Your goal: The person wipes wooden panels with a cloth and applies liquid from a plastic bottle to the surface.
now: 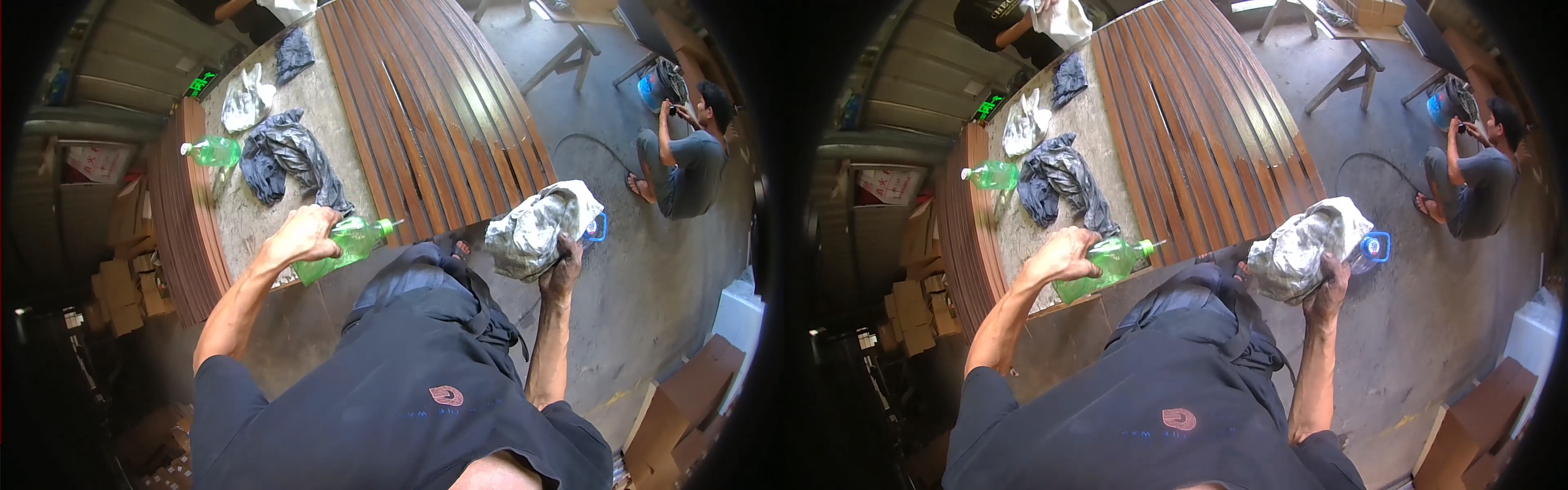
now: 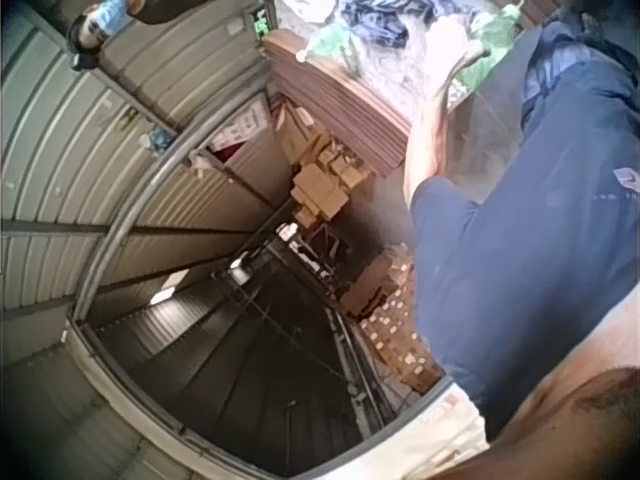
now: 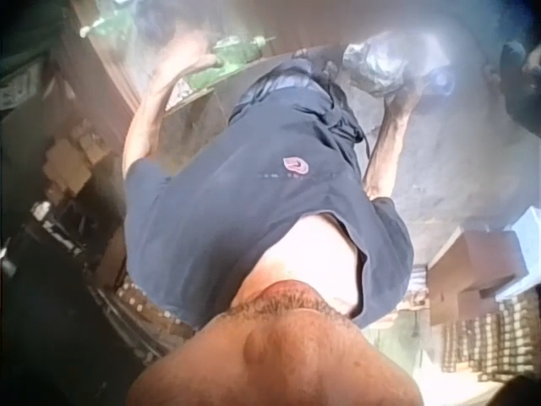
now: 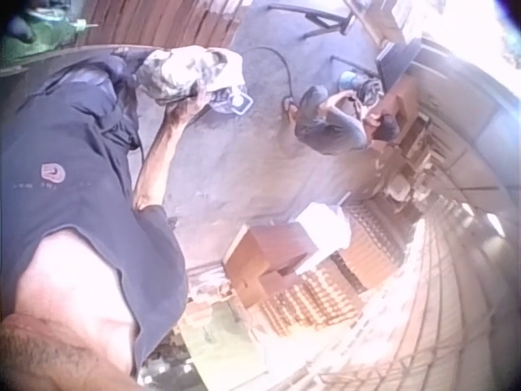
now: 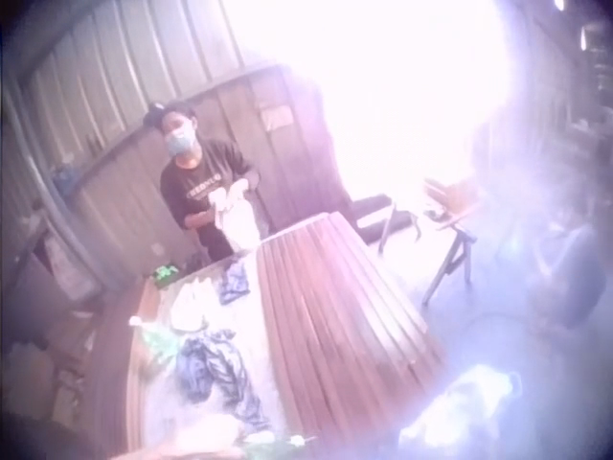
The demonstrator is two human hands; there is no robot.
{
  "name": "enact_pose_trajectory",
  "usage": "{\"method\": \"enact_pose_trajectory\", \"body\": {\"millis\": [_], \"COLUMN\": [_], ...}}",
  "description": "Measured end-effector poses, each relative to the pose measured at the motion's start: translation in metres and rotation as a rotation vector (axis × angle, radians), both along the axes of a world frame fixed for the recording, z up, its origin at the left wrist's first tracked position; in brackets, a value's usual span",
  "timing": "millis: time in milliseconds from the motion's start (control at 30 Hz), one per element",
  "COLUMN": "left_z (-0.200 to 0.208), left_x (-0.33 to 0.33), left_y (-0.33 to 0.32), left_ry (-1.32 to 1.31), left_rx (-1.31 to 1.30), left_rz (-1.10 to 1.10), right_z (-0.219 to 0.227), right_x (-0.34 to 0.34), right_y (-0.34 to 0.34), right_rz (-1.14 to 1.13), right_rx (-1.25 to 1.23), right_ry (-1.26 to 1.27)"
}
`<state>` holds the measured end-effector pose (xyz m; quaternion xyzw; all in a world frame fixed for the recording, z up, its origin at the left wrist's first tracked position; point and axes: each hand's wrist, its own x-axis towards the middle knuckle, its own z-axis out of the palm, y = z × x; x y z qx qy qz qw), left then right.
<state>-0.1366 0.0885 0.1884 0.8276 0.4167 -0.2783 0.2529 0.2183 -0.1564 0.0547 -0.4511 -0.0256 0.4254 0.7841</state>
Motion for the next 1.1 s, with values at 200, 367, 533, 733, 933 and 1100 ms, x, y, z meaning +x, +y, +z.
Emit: {"method": "enact_pose_trajectory", "body": {"millis": [200,367,533,733,933,1100], "left_z": [-0.023,-0.039,-0.041,-0.029,-0.041,-0.061], "left_x": [-0.018,-0.011,0.008,0.034,0.100,0.112], "left_y": [0.016,0.059,0.097,0.107,0.115,0.182], "left_ry": [-0.072,-0.144,-0.170,-0.149,-0.194,-0.311], "left_rx": [0.200,0.257,0.374,0.154,-0.019,0.262], "left_rz": [0.183,0.453,0.462,0.192,0.104,0.356], "right_z": [0.006,0.004,0.021,0.016,0.022,0.035], "right_x": [-0.013,-0.022,-0.030,-0.031,-0.037,-0.043], "right_y": [0.008,0.008,0.020,0.024,0.032,0.040], "right_rz": [-0.011,0.025,0.034,0.022,-0.015,-0.010], "right_rx": [-0.041,-0.070,-0.057,-0.076,-0.099,-0.114], "right_ry": [-0.002,-0.020,-0.030,-0.023,-0.053,-0.050]}}
